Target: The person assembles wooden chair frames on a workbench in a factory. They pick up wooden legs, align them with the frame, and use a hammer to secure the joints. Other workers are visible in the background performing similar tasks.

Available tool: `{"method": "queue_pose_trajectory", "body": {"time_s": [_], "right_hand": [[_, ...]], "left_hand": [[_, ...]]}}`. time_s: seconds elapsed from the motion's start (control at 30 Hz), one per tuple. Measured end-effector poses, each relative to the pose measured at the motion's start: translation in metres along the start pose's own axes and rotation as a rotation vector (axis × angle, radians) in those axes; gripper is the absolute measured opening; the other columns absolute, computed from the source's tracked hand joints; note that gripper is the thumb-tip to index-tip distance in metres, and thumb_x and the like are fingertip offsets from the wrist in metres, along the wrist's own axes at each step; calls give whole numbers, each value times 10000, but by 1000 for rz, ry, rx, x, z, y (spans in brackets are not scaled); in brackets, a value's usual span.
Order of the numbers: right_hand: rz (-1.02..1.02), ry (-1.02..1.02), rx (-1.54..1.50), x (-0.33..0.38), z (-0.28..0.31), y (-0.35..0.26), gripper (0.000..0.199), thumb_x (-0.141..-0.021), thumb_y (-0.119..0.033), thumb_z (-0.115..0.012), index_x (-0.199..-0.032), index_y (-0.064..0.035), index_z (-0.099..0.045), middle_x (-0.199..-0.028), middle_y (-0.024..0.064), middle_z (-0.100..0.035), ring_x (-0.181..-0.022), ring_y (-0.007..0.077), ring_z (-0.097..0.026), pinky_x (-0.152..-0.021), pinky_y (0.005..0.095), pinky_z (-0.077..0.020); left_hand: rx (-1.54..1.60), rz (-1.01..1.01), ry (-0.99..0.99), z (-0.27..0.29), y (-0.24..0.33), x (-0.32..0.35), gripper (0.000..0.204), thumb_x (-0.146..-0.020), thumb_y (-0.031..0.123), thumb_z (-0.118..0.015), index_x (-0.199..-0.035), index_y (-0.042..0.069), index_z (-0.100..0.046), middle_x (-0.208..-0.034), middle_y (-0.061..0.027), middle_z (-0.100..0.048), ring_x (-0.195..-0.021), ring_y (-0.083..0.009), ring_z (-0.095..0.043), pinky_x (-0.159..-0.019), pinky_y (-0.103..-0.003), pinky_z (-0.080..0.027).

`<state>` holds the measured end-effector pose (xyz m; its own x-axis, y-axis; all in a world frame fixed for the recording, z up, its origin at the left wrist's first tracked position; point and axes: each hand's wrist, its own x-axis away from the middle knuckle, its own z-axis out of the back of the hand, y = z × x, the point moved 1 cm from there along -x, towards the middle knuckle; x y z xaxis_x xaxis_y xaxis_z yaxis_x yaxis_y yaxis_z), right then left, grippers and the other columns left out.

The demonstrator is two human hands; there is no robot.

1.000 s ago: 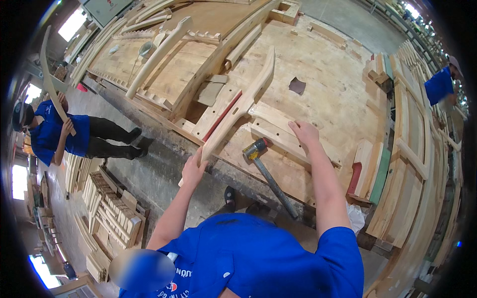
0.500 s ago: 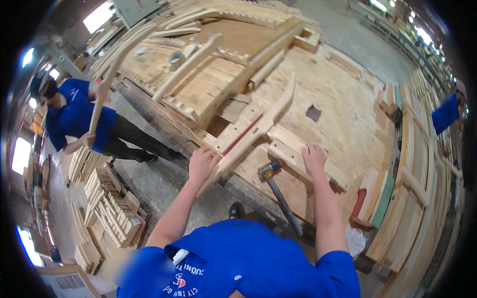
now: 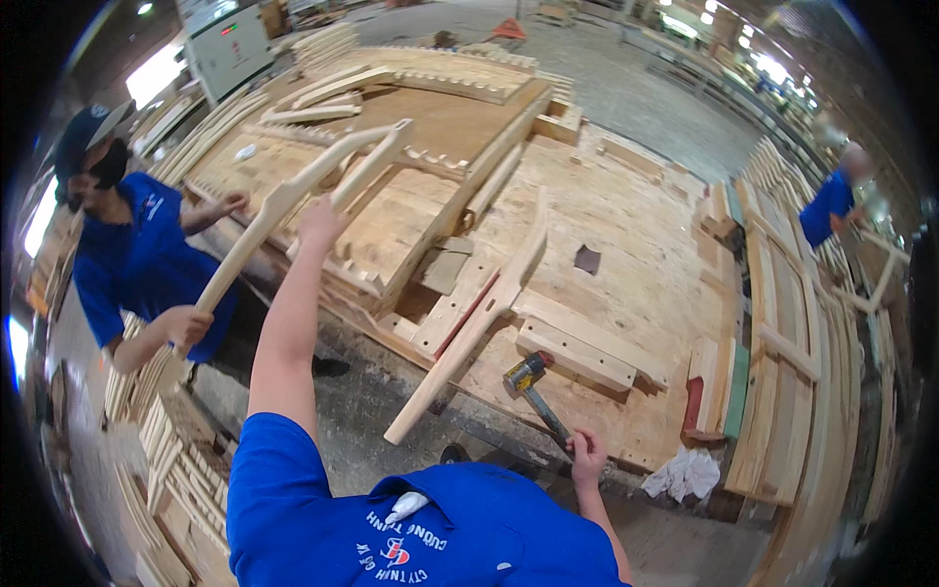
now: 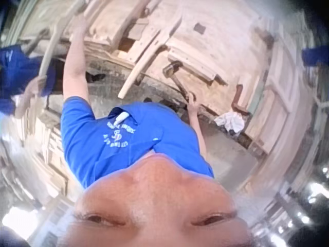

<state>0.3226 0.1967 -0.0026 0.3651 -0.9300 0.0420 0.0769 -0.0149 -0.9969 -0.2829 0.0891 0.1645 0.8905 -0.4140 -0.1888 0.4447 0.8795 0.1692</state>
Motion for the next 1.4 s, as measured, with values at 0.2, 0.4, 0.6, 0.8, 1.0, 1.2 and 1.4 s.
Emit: {"method": "queue_pose_trajectory", "body": {"time_s": [0.2, 0.4, 0.6, 0.8, 1.0, 1.2, 1.4], "right_hand": [[-15, 306, -66, 47, 30, 12, 114, -914, -66, -529, -968, -2, -607, -720, 24, -588, -633, 77, -554, -572, 207, -470], [37, 270, -91, 42, 21, -6, 118, -915, -73, -535, -980, -6, -607, -710, 18, -582, -623, 75, -542, -578, 210, -456], [61, 44, -70, -2, -24, -46, 128, -888, -77, -558, -976, -9, -622, -801, 44, -609, -724, 105, -573, -666, 228, -462], [382, -132, 128, -41, -59, -134, 357, -817, -137, -630, -1141, -14, -545, -1051, 124, -592, -953, 211, -576, -835, 319, -461], [490, -9, 374, -53, -27, -124, 597, -785, -183, -647, -1307, -26, -404, -1121, 183, -560, -1015, 301, -582, -874, 382, -474], [-18, -79, -131, -46, 32, -86, 753, -734, -62, -638, -1392, -90, -274, -1117, 183, -570, -896, 214, -638, -784, 334, -520], [-3, -13, -41, -50, 82, -52, 712, -772, 3, -659, -1351, -76, -252, -948, 116, -609, -859, 190, -633, -743, 319, -522]], "left_hand": [[-10, -9, -67, -9, -7, -27, 528, -801, 402, -622, -1206, 80, -519, -1071, -189, -637, -1010, -353, -610, -864, -448, -482], [184, -137, 311, 19, 0, -27, 487, -780, 382, -658, -1114, 44, -554, -1019, -207, -647, -957, -349, -628, -812, -452, -489], [1469, -249, -469, 31, 116, 35, 442, -919, 330, -570, -1265, 101, -415, -1032, -77, -602, -885, -236, -636, -730, -373, -524], [1803, -355, -860, -1, 224, 179, 565, -900, 219, -591, -1361, 165, -268, -1065, -110, -541, -904, -246, -592, -783, -408, -507], [1813, -309, -1276, -31, 291, 295, 556, -910, 166, -579, -1360, 160, -253, -1162, -125, -526, -1021, -250, -570, -860, -416, -503], [1792, -361, -1524, -59, 336, 363, 597, -852, 53, -624, -1324, 156, -275, -1211, -125, -504, -1108, -257, -535, -908, -432, -494], [1607, -516, -1442, -90, 376, 405, 649, -773, -48, -652, -1288, 138, -304, -1188, -104, -511, -1093, -229, -542, -903, -395, -483]]}}
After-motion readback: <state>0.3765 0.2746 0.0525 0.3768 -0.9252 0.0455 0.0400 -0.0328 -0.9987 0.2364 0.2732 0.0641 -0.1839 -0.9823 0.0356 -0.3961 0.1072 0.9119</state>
